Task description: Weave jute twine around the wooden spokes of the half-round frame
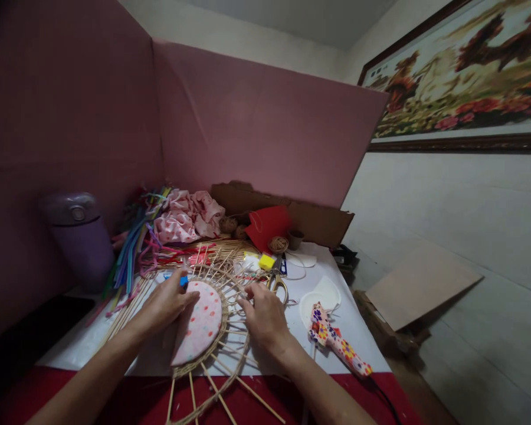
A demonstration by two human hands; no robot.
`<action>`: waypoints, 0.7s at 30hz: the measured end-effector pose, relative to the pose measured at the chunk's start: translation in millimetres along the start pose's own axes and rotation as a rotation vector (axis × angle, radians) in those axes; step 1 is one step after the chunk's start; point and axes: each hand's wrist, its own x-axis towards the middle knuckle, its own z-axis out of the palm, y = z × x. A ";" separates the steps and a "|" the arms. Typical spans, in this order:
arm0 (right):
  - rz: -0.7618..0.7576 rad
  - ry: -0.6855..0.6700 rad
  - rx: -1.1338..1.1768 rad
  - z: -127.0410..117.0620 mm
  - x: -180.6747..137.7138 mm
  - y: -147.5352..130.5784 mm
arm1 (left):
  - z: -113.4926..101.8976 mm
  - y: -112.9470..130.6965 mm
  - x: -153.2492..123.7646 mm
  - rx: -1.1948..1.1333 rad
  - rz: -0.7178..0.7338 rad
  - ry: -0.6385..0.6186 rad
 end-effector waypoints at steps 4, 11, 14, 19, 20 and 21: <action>-0.011 0.035 0.008 0.4 -5.2 -0.5 | 1.9 5.0 -1.5 -0.204 -0.063 -0.040; -0.044 0.195 0.054 -1.9 -5.9 5.3 | -9.4 12.5 -1.8 -0.559 -0.091 -0.243; -0.032 0.345 0.096 -5.4 -2.4 7.9 | -13.3 12.9 -1.6 -0.698 -0.066 -0.249; -0.226 0.676 0.074 -21.8 -4.9 3.5 | -14.3 16.6 -5.1 -0.870 0.025 -0.107; -0.286 0.737 0.066 -25.2 -6.9 1.7 | -14.2 17.2 -5.7 -0.889 0.037 -0.077; -0.348 0.772 0.072 -28.0 -9.3 0.1 | -14.2 17.7 -6.1 -0.905 0.047 -0.049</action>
